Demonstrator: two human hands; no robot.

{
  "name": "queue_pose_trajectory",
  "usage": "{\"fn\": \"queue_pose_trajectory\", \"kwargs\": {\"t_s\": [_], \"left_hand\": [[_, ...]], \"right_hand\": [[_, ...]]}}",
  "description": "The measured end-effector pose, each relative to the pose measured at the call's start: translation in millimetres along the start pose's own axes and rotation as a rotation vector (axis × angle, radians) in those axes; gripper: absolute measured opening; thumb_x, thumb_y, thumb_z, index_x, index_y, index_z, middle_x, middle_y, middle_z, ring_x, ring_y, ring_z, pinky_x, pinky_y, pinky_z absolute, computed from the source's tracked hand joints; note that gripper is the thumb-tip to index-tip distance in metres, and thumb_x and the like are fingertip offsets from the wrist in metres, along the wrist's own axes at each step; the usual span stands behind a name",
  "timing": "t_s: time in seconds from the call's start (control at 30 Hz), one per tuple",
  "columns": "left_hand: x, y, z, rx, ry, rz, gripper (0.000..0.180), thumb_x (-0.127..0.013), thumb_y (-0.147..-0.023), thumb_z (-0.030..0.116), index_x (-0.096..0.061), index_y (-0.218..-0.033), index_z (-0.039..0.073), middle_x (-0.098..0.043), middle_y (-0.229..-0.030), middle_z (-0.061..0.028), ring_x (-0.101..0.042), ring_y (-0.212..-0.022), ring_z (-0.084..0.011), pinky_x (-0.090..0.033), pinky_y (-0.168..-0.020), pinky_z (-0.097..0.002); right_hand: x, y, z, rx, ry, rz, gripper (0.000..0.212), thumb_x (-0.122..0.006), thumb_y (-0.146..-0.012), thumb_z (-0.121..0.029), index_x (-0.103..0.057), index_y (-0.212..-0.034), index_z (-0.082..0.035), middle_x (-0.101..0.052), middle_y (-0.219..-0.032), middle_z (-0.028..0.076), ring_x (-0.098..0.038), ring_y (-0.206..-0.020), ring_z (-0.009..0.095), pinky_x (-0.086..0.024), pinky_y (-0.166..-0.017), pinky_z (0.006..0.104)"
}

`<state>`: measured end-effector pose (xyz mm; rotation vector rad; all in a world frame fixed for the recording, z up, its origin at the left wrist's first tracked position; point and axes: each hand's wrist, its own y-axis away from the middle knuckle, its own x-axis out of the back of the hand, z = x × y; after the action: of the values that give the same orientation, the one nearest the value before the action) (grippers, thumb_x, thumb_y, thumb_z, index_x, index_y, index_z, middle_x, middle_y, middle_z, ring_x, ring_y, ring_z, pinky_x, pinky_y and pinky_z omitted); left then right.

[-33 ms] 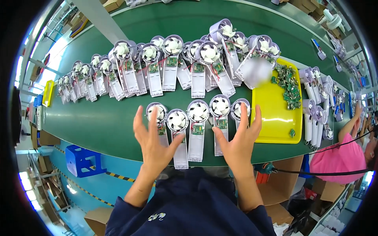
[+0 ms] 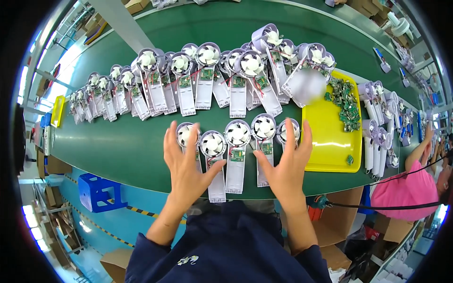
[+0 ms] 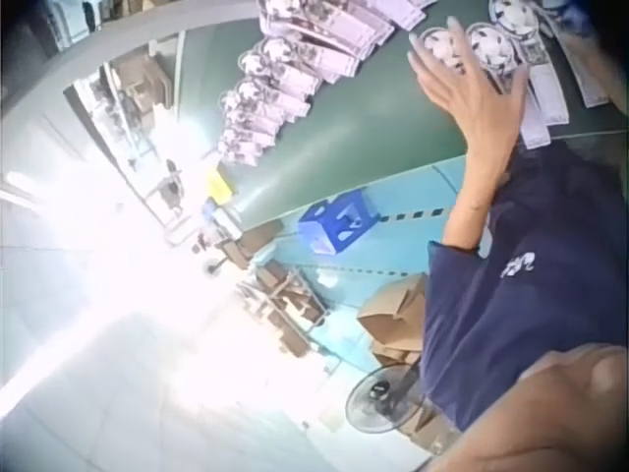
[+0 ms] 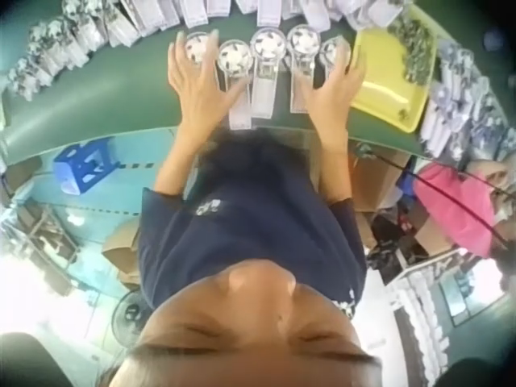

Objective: The person connects wire connectors into circuit boards, fits them into handheld fan housings, and arranges the assembled fan bodies on the table by hand.

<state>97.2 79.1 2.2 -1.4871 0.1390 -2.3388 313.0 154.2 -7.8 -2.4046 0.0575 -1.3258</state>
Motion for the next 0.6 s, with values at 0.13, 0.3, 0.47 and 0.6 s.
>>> {"fn": "queue_pose_trajectory", "kwargs": {"t_s": [0.13, 0.3, 0.47, 0.6], "left_hand": [[-2, -22, -4, -0.076, -0.095, -0.259, 0.083, -0.087, -0.074, 0.046, -0.054, -0.145, 0.018, -0.031, -0.157, -0.023, -0.022, -0.144, -0.0539, -0.031, -0.109, -0.0664], [-2, -32, -6, -0.1, 0.002, -0.333, 0.074, -0.084, -0.078, 0.039, -0.056, -0.142, 0.016, -0.029, -0.158, -0.0249, -0.019, -0.144, -0.058, -0.04, -0.103, -0.068], [-10, -29, -8, -0.077, -0.028, -0.3, 0.065, -0.08, -0.079, 0.031, -0.058, -0.138, 0.015, -0.025, -0.158, -0.0283, -0.015, -0.146, -0.0586, -0.041, -0.1, -0.0698], [-16, -31, -1, 0.006, -0.073, -0.278, 0.067, -0.081, -0.077, 0.033, -0.057, -0.136, 0.012, -0.02, -0.16, -0.032, -0.012, -0.147, -0.0598, -0.041, -0.096, -0.0711]], "right_hand": [[3, -24, 2, 0.137, -0.004, -0.249, 0.092, -0.085, -0.079, -0.033, -0.038, -0.156, -0.018, -0.029, -0.156, 0.025, -0.03, -0.139, 0.052, -0.036, -0.106, 0.0616], [6, -37, 0, 0.131, 0.106, -0.495, 0.09, -0.083, -0.079, -0.037, -0.037, -0.155, -0.022, -0.026, -0.159, 0.017, -0.026, -0.141, 0.056, -0.039, -0.104, 0.0668], [0, -44, -11, 0.18, 0.183, -0.533, 0.087, -0.077, -0.08, -0.025, -0.034, -0.155, -0.024, -0.03, -0.156, 0.015, -0.025, -0.143, 0.052, -0.039, -0.099, 0.0711], [-7, -47, -6, 0.136, 0.212, -0.572, 0.087, -0.076, -0.08, -0.025, -0.033, -0.155, -0.022, -0.034, -0.151, 0.015, -0.029, -0.141, 0.048, -0.041, -0.096, 0.0684]]}}
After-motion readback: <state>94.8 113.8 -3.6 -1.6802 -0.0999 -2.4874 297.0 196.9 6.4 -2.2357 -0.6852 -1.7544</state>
